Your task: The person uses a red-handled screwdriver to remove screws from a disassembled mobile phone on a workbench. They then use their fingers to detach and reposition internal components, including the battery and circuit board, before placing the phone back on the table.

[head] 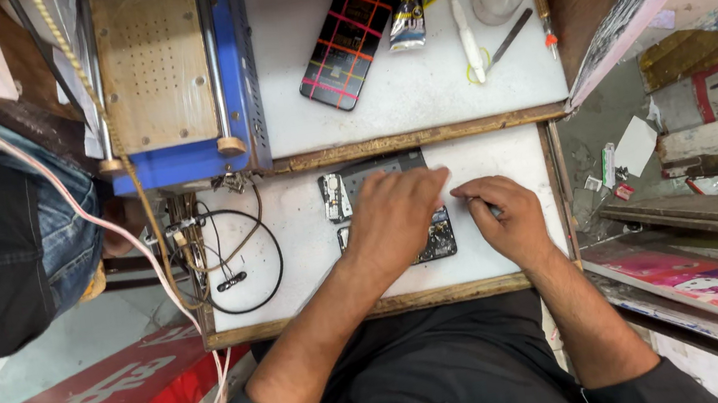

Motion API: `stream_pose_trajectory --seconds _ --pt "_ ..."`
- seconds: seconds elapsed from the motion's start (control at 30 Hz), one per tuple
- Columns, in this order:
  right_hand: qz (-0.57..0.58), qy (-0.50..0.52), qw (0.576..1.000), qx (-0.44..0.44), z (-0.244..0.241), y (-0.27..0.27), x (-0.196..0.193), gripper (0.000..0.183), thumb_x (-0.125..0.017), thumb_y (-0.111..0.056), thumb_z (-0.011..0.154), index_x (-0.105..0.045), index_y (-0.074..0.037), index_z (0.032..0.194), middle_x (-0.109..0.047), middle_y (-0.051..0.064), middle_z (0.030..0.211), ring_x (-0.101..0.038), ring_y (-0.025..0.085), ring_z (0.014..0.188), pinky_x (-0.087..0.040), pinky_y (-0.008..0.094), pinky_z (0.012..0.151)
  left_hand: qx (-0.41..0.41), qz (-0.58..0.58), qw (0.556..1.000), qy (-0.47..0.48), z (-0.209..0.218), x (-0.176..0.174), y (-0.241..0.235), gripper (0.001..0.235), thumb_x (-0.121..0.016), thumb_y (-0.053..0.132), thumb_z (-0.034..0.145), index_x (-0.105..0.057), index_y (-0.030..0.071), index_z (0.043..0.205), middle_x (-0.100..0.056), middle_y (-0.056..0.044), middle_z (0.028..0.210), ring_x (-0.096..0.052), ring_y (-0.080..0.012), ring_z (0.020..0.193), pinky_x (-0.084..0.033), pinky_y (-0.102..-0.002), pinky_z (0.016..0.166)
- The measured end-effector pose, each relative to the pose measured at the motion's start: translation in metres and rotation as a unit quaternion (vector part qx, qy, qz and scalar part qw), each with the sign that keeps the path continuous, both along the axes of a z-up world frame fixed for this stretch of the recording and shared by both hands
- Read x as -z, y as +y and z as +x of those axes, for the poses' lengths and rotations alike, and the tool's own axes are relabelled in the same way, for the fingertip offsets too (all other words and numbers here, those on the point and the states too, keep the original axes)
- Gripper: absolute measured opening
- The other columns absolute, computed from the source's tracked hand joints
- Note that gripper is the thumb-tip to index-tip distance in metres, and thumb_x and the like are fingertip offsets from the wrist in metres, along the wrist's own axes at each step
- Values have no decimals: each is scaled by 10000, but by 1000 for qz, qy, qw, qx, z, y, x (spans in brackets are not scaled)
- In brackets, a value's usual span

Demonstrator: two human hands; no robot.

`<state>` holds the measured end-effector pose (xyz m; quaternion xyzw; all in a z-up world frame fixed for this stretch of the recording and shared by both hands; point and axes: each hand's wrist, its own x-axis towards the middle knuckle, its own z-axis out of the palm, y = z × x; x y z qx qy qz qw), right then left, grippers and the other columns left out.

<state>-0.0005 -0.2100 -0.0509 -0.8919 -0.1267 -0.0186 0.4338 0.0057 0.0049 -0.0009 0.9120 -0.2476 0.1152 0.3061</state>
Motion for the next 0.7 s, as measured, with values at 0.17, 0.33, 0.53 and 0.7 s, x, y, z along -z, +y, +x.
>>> stream_pose_trajectory --seconds 0.17,0.33,0.53,0.7 --pt "6 -25 1000 -7 0 -1 2 230 -644 46 884 -766 -46 1055 -771 103 1024 -735 245 960 -586 343 837 10 122 988 96 3 0 3 322 -692 305 991 -650 140 1264 -738 -27 943 -691 -231 963 -495 -440 1055" --pt "-8 -30 999 -15 0 -2 0 254 -639 49 859 -759 -48 1062 -772 92 1040 -731 251 986 -583 350 865 32 -6 998 -54 0 -5 0 437 -682 57 798 -637 101 1230 -739 -114 1013 -705 -292 946 -506 -466 902" --pt "-32 -13 999 -19 5 5 -7 242 -664 21 863 -770 -75 1059 -772 75 1037 -720 243 954 -583 337 798 3 -1 1000 -2 3 2 5 402 -768 175 884 -627 60 1243 -718 -71 833 -706 -259 811 -519 -437 874" --pt "-29 -2 1000 -5 1 9 -9 196 -683 -23 896 -783 -98 1047 -775 56 1048 -713 211 920 -584 313 694 -36 -62 997 -20 -1 17 10 375 -814 202 901 -621 72 1195 -691 -65 763 -698 -274 733 -557 -400 762"
